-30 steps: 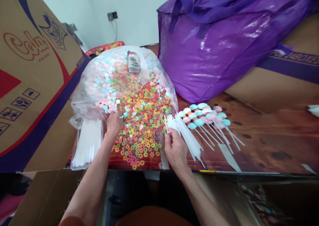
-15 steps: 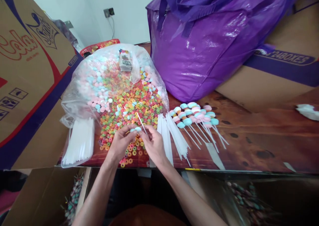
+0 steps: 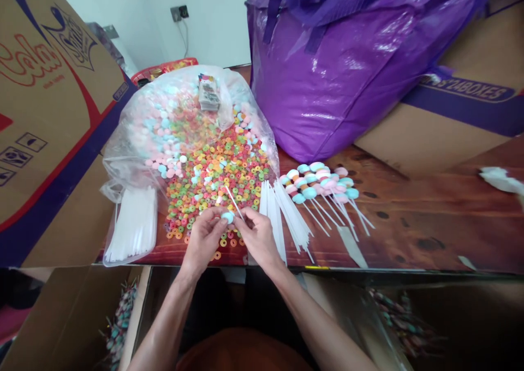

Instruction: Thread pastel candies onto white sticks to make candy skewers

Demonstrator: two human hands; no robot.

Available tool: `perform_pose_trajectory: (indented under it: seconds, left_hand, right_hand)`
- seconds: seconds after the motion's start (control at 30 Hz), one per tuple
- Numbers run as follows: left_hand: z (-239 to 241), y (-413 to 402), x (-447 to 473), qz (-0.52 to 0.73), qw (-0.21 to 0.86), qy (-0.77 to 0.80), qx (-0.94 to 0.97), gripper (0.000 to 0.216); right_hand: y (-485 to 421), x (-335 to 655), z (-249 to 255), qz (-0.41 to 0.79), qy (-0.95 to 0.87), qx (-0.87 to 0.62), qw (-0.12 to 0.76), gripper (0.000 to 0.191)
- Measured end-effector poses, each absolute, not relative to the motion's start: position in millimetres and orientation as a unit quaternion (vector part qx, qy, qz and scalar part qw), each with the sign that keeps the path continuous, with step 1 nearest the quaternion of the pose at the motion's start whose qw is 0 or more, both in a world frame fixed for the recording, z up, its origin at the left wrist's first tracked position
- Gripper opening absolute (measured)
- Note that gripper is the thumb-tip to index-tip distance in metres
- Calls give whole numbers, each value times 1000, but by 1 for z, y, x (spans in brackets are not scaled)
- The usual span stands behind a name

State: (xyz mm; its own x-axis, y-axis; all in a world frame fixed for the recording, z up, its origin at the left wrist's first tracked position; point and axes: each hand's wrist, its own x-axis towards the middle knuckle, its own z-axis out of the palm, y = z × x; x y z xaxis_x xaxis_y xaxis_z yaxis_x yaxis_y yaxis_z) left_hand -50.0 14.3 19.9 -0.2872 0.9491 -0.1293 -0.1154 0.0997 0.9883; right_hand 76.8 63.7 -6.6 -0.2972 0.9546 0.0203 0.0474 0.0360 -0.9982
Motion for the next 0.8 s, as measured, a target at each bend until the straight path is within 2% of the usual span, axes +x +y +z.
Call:
perform_pose_trajectory:
  seconds: [0.13,0.23,0.37,0.67,0.8]
  left_hand:
    - [18,9,-64,558,525,532,362,31]
    - [11,4,-75,576,536,513,342,36]
    - [-2,2,-87,601,500,555,283,44]
    - [-14,8,-92,666,479,540,190,50]
    - [-16,8,-84,648,426,587,231,40]
  right_hand:
    - [60,73,-4,558,-605,-415,388,21]
    - [57,70,0,500,-678,-408,352,24]
    - [47,69,12,397,-737,-432,337,32]
    - [21,72,2,370,-778,-407,302,39]
    - [23,69,-1,367,-771,-425,300,40]
